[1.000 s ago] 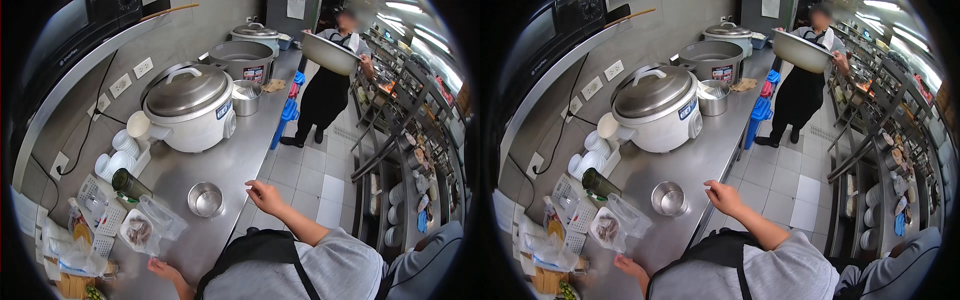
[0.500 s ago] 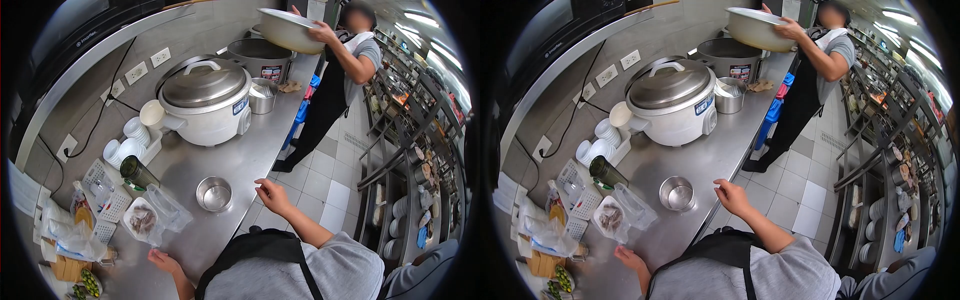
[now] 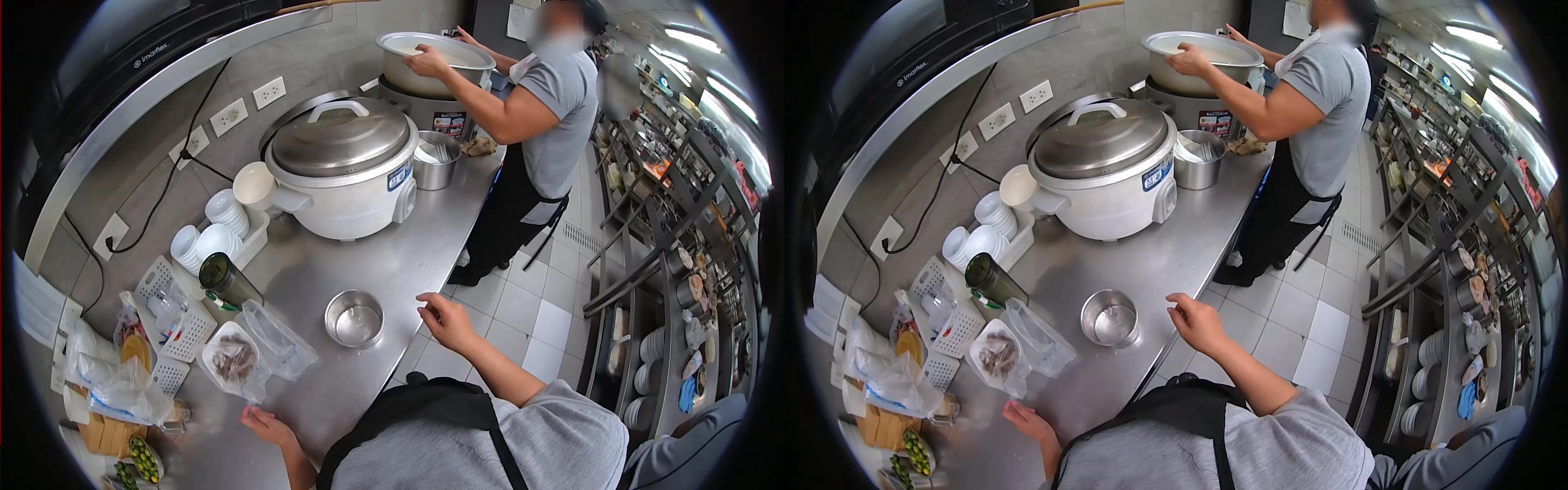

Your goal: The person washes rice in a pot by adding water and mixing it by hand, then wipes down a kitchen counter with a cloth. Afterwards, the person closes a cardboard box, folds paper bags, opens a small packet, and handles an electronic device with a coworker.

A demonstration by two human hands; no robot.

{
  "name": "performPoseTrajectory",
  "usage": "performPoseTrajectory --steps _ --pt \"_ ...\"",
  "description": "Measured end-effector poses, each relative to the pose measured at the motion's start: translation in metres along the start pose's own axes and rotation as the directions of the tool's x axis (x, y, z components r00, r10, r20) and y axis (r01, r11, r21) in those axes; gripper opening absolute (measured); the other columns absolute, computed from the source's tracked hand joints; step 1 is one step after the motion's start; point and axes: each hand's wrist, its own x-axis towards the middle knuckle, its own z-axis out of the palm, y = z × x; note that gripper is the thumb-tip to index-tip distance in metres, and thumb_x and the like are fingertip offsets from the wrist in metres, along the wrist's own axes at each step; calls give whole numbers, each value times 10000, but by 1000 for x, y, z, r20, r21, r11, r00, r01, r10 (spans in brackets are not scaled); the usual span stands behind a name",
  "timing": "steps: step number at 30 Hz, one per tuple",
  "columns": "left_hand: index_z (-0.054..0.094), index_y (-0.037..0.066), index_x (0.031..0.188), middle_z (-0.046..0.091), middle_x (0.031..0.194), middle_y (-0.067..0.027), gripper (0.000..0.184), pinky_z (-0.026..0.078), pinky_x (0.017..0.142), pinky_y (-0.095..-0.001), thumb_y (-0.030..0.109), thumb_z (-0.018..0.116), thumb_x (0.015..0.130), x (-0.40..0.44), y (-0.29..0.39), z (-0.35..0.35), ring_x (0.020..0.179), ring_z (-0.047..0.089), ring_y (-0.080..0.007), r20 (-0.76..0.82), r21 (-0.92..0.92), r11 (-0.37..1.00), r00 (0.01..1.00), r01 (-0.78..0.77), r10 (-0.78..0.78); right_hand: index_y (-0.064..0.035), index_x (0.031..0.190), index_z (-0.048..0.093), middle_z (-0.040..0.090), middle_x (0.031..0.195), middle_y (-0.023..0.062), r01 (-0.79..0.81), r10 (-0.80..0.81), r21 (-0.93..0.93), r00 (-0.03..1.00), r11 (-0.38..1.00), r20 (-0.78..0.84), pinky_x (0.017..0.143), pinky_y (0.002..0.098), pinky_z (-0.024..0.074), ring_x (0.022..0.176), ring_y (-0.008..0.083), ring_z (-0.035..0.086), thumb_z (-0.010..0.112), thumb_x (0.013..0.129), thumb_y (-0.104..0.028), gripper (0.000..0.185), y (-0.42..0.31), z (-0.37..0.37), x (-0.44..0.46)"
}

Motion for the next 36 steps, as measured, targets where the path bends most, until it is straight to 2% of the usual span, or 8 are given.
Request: performPoseTrajectory --steps 6,12,16,20,23,26,31,36 --pt "437 19 1032 482 748 -65 276 361 526 -261 278 434 934 -1 14 -2 570 416 -125 16 10 1000 1000 15 -16 -91 1021 556 583 656 92 14 -13 14 998 1000 -65 529 332 451 574 244 582 597 809 -99 215 2 4 8" --pt "422 19 1067 415 677 -27 277 325 511 -235 255 444 925 5 1 -8 554 378 -98 -40 -156 988 999 19 -25 -59 1000 583 546 632 96 275 -293 -109 931 955 -219 490 285 431 515 183 549 606 794 -32 209 -33 -54 107" --pt "410 18 1123 373 639 10 323 273 491 -212 269 441 922 7 38 -14 537 336 -79 -154 -187 982 987 23 -53 -16 921 609 578 684 74 565 -651 -324 670 759 -356 494 245 432 531 126 542 612 764 30 164 -88 -112 190" --pt "405 26 1164 369 617 24 355 243 486 -205 291 413 927 -1 102 -10 535 313 -64 -234 -188 981 972 -56 11 -18 855 604 618 716 80 703 -671 -218 467 677 -576 513 243 457 565 128 583 614 769 19 94 -116 -132 272" --pt "400 54 1189 366 604 30 359 229 479 -199 300 392 929 -3 109 28 529 297 -50 -290 -163 984 957 -65 15 -57 848 597 594 715 111 716 -750 -268 526 645 -401 549 302 477 582 225 601 597 771 -33 81 -81 -120 368" --pt "392 34 1198 383 611 20 385 234 484 -194 304 383 925 -7 132 65 527 305 -54 -284 -137 987 958 -88 45 -52 912 617 629 813 140 570 -582 -117 795 813 -170 601 352 492 651 288 614 597 733 -27 181 -51 -97 455" --pt "379 24 1194 403 603 10 398 250 492 -197 318 384 925 -35 177 171 525 327 -70 -414 -118 971 899 -207 142 -42 1092 590 630 1030 142 736 -644 -206 669 645 373 800 350 484 930 300 608 647 629 6 469 22 -35 601" --pt "368 26 1214 399 579 6 426 258 487 -216 346 361 932 -88 187 202 518 331 -81 -522 5 996 849 -94 83 -67 1254 474 548 1164 193 706 -336 -281 599 650 727 945 354 403 1130 326 490 650 522 -17 754 38 5 658"
